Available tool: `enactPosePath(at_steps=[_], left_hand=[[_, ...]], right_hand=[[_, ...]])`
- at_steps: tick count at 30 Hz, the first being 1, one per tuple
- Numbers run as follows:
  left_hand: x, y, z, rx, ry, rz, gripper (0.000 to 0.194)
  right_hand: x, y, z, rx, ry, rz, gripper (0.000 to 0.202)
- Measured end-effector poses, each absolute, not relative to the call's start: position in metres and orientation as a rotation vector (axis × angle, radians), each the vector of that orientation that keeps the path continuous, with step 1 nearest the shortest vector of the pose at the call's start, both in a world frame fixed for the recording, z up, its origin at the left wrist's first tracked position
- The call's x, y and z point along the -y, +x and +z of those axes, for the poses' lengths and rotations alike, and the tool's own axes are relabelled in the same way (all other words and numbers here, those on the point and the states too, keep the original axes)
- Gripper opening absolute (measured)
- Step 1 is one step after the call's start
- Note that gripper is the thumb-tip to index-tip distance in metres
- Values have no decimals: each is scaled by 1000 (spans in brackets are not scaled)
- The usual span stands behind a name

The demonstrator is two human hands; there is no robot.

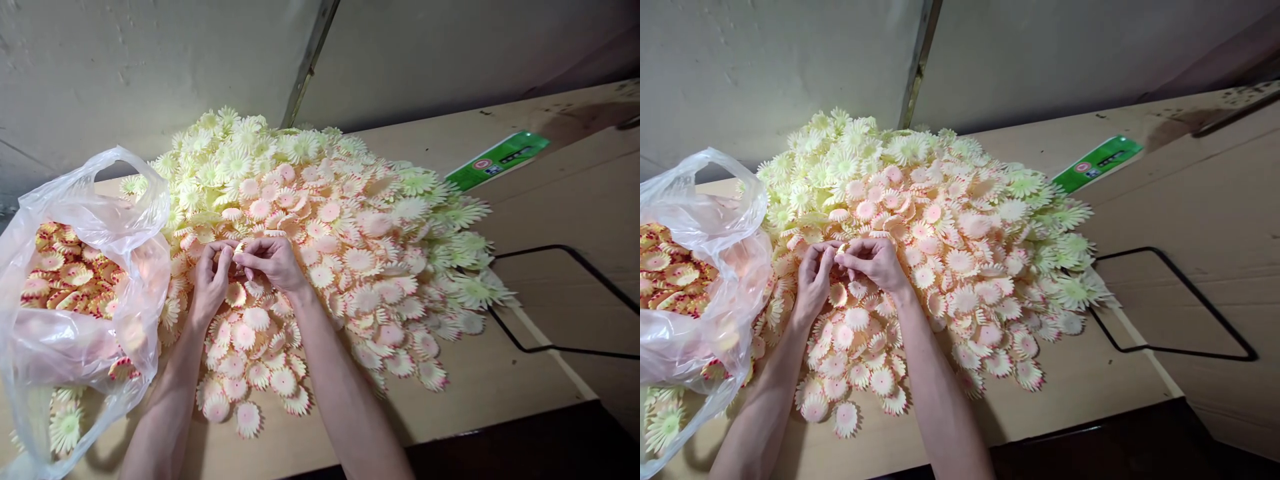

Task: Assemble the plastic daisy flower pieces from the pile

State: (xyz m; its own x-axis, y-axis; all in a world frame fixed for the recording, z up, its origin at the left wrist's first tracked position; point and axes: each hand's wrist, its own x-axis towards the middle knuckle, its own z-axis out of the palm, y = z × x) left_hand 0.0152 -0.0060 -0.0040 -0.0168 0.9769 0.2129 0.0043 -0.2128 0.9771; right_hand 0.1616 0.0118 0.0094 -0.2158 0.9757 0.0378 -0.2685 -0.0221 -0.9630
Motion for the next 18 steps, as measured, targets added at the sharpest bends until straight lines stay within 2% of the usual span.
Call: enactPosePath(at_steps=[5, 10, 18], left_hand=[[5, 13, -4, -1113, 1324, 1364, 32], [1, 10, -2, -1185, 1159, 1496, 39], [2, 14, -2, -1129, 1112, 1424, 39]], right_hand=[[-12, 162, 11, 1141, -880, 1490, 33], [-10, 166, 12, 1072, -814, 1624, 42], [-7, 174, 8, 1007, -680, 1707, 52]])
